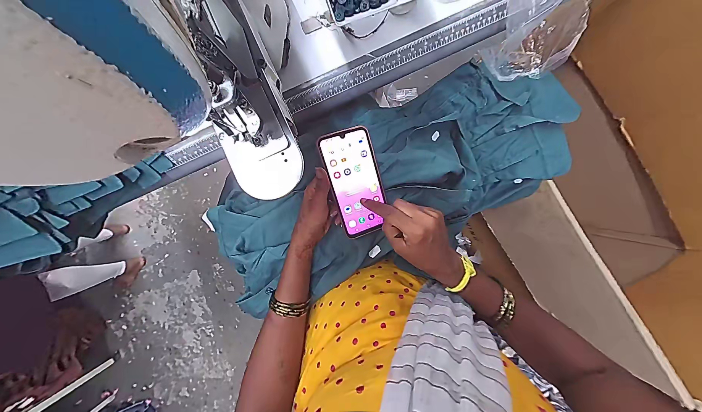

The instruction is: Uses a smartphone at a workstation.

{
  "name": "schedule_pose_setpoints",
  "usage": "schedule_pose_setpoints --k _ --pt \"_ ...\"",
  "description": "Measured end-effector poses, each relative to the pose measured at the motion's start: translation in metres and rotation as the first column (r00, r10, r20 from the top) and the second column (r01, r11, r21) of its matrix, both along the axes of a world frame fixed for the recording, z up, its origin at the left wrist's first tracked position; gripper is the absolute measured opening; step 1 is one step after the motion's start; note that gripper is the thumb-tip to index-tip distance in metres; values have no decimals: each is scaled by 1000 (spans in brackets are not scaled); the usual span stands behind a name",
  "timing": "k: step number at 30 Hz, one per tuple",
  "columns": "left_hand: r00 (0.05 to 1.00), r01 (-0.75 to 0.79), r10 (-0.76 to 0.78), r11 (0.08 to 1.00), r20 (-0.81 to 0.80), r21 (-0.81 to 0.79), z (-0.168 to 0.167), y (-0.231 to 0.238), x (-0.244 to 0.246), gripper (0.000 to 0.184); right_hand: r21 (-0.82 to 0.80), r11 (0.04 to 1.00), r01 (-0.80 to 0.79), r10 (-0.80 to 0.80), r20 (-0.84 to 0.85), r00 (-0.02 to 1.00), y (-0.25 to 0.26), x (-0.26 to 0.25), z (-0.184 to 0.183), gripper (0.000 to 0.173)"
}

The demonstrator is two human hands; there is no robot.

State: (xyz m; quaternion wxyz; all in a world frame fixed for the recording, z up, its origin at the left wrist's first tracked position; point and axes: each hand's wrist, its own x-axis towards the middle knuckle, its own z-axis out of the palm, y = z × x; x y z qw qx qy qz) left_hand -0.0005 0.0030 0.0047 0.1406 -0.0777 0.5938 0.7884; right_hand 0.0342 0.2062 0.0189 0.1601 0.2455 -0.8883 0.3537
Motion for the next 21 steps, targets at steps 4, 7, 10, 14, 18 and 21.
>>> schedule_pose_setpoints --k 4,7,10,14,18,21 --pt "1000 3 -3 1000 5 -1 0 1 0 48 -46 999 29 -27 57 998 3 0 2 31" --pt "1000 -4 4 1000 0 3 2 1 -1 47 -69 997 37 -31 85 996 4 -2 1 31" --pt "1000 -11 11 1000 3 9 3 2 -1 46 -74 997 33 -25 96 995 5 -3 2 31" --pt "1000 -14 14 1000 -2 19 3 3 -1 45 -79 996 32 -25 86 996 5 -6 3 31" --pt "1000 -17 16 1000 11 17 4 3 0 45 -64 998 30 -25 71 997 6 -11 3 30" --pt "1000 -16 16 1000 7 14 3 3 0 46 -24 999 28 -27 46 999 4 -18 5 31"
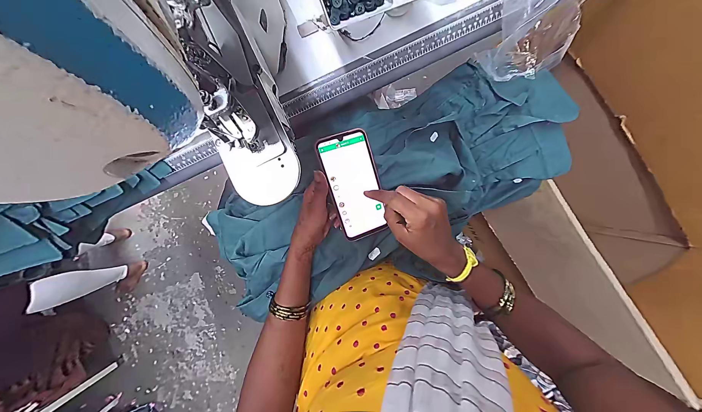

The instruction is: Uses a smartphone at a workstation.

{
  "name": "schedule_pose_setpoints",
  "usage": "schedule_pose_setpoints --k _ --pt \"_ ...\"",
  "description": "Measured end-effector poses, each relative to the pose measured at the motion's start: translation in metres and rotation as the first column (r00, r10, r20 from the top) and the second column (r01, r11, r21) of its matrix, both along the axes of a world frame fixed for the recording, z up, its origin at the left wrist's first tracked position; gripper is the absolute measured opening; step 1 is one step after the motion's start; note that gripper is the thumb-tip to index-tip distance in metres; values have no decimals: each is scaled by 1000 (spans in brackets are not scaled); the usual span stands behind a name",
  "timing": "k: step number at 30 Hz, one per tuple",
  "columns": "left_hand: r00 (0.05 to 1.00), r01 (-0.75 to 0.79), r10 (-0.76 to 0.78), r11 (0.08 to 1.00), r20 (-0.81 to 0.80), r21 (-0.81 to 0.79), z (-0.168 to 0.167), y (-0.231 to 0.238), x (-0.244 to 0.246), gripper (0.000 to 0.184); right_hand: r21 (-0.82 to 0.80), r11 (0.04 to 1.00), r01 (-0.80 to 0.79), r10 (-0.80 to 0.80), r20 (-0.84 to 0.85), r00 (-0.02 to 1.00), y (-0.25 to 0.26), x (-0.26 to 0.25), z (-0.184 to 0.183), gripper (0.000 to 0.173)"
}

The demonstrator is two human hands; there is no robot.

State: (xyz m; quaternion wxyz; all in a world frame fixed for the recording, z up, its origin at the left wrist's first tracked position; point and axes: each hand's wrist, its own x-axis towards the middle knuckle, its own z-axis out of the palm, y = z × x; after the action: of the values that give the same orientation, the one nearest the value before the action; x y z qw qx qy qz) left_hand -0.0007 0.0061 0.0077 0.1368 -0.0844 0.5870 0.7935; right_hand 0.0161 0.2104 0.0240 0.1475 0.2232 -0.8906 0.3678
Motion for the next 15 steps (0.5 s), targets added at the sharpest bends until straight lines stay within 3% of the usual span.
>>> schedule_pose_setpoints --k 12,15 --pt "1000 11 -11 1000 -17 23 -3 -2 0 47 108 994 -12 17 -39 999 -14 -27 5 37" --pt "1000 11 -11 1000 -16 27 -3 -2 0 47 21 1000 3 -3 3 1000 -17 -22 13 37"
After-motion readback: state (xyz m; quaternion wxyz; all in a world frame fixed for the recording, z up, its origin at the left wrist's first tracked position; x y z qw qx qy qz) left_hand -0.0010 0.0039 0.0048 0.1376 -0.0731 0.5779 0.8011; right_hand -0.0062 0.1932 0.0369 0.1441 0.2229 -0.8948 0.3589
